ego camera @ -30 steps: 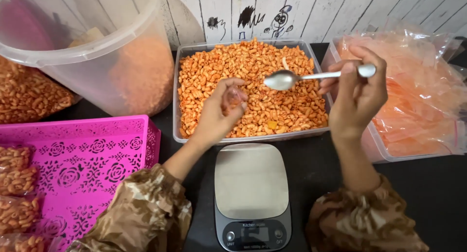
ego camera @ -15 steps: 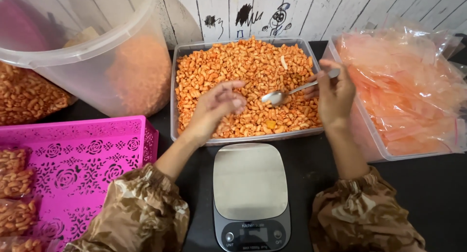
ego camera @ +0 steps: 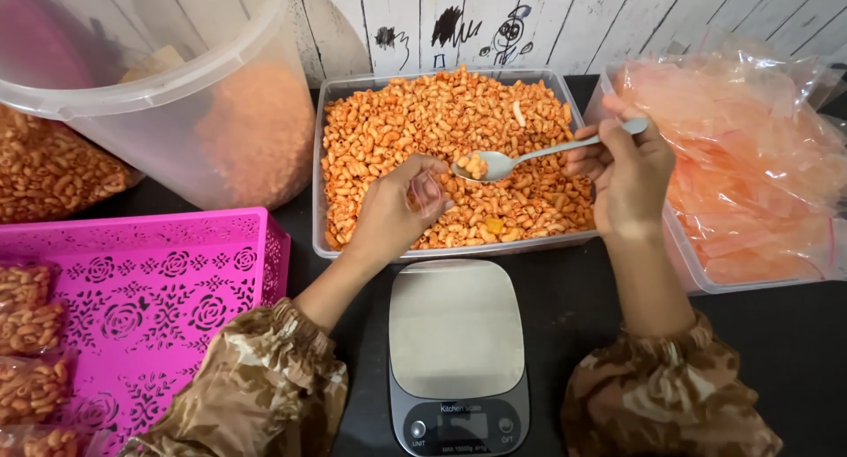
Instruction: Filling small plastic bags with snacks from a large container, weighing each bag on a digital scale, and organizing them in a tray.
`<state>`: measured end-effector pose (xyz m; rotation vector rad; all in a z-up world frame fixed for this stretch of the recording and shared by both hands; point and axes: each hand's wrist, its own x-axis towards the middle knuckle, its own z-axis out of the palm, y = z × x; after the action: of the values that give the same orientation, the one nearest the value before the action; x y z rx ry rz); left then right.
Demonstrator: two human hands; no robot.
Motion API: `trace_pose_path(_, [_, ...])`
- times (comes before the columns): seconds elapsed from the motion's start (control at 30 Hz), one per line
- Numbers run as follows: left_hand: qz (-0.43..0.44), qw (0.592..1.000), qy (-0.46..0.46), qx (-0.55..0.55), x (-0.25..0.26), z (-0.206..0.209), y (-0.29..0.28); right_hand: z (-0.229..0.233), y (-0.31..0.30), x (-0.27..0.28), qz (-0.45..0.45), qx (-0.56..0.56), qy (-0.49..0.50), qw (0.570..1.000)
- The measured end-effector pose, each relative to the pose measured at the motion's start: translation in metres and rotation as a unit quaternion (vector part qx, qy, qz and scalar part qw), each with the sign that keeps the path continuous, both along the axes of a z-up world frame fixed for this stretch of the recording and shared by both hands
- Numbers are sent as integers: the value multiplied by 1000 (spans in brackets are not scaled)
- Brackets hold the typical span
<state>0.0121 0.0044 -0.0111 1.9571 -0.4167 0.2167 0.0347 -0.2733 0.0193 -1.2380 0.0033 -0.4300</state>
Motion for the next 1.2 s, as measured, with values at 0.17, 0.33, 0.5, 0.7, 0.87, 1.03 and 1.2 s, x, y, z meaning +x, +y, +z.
trace_pose_path(0.17, [21, 1000, 3, 17, -8, 11, -6, 35, 43, -42, -6, -95, -95, 991])
trace_pose_path(0.33, [28, 999, 12, 28, -13, 22, -11, 41, 86, -78, 5, -237, -251, 939])
trace_pose_path(0.5, [-2, 1000, 2, -20, -10, 9, -11, 40, 56, -59, -150, -312, -409, 844])
trace_pose_path(0.7, [-92, 991, -47, -84, -2, 0, -4, 4, 1, -12, -83, -257, -160, 950])
trace_pose_path(0.87, [-108, 986, -45, -122, 7, -1, 2, -25, -10, 11, -51, -160, -54, 984])
trace_pose_path(1.03, [-90, 980, -28, -174, -10, 17, -1, -33, -16, 14, -71, -197, -89, 974])
trace_pose_path(1.2, [-46, 947, 36, -315, -5, 17, -6, 10, 30, -22, -71, -347, -146, 924])
